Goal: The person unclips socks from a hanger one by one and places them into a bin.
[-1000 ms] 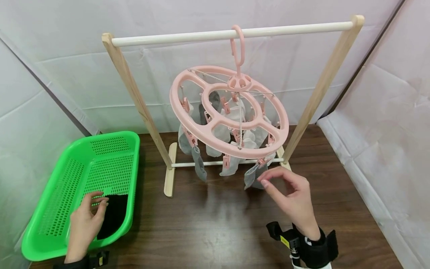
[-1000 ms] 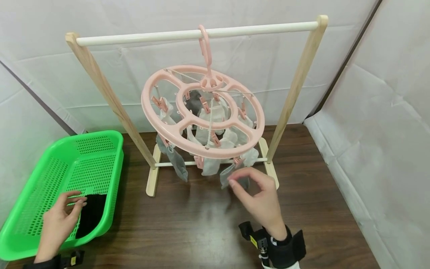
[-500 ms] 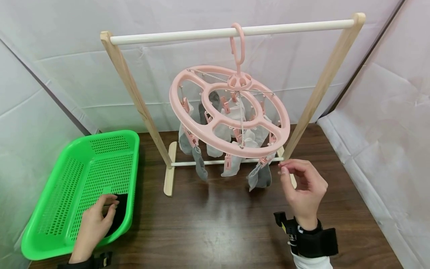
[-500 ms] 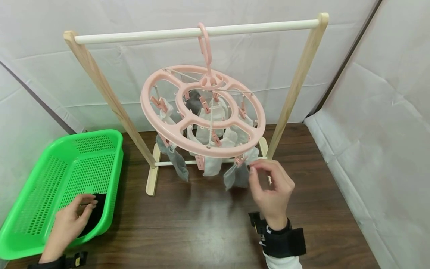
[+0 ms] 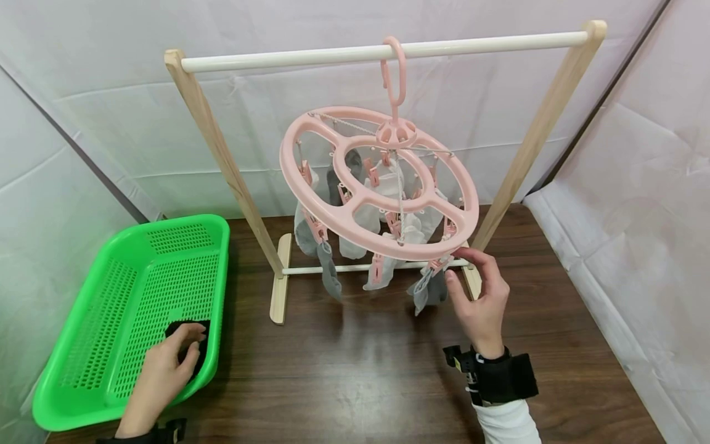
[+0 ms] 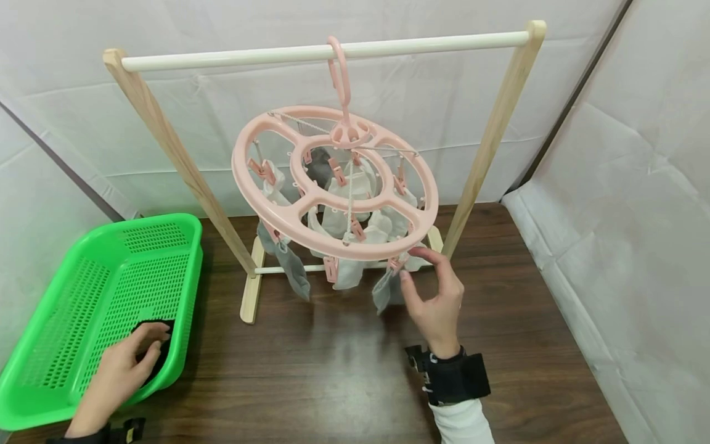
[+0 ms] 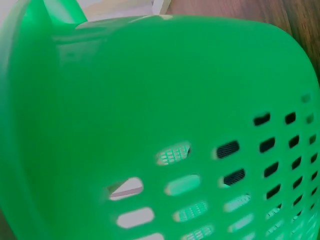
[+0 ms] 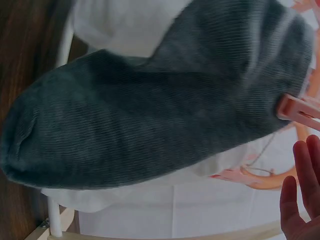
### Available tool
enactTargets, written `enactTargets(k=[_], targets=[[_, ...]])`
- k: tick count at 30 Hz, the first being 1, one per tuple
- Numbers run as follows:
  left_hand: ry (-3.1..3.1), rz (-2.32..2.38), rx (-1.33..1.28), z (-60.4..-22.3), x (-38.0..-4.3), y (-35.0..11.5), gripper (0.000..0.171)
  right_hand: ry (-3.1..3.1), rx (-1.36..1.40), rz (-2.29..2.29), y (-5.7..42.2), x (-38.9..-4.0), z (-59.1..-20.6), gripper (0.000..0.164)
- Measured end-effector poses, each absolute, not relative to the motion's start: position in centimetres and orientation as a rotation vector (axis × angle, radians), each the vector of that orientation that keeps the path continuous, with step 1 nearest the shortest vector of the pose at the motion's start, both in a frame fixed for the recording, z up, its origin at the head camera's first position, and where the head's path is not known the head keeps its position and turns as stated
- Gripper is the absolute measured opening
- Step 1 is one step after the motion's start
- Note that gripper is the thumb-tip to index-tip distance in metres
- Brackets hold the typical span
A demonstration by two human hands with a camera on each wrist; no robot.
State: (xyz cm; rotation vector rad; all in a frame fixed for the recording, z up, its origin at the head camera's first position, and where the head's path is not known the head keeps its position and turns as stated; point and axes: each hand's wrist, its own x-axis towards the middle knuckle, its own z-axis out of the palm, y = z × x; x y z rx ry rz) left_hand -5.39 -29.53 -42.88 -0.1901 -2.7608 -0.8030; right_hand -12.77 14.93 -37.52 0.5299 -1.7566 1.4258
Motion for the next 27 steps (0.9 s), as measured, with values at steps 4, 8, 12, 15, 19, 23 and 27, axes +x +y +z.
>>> enactTargets(k=[4,8,12,15,19,23,27], targets=[[-2.799,-0.796,-0.202,-42.7,-5.5,-29.1,0.026,-1.818,0.555,1.431,14.7,-13.4,-37.8,0.037],[-2.75,-0.767,-0.229,-42.9,-5.5,-28.8,0.025,-1.828,0.629,1.589,14.8,-14.3,-38.4,0.04],[-2.626,-0.766,-0.286,-43.2,-5.6,-28.5,0.029,-1.793,0.695,1.754,15.2,-15.3,-39.5,0.041],[-2.525,-0.78,-0.331,-43.2,-5.7,-28.0,0.033,-1.767,0.73,1.837,15.4,-15.8,-40.1,0.038],[-2.434,-0.751,-0.398,-42.7,-5.9,-27.0,0.036,-1.757,0.745,1.845,15.4,-15.8,-40.2,0.039],[-2.386,-0.725,-0.475,-42.1,-6.2,-25.6,0.037,-1.724,0.748,1.873,15.3,-15.7,-40.0,0.043],[-2.359,-0.73,-0.528,-41.6,-6.5,-23.9,0.027,-1.748,0.735,1.888,15.3,-15.4,-39.9,0.042]])
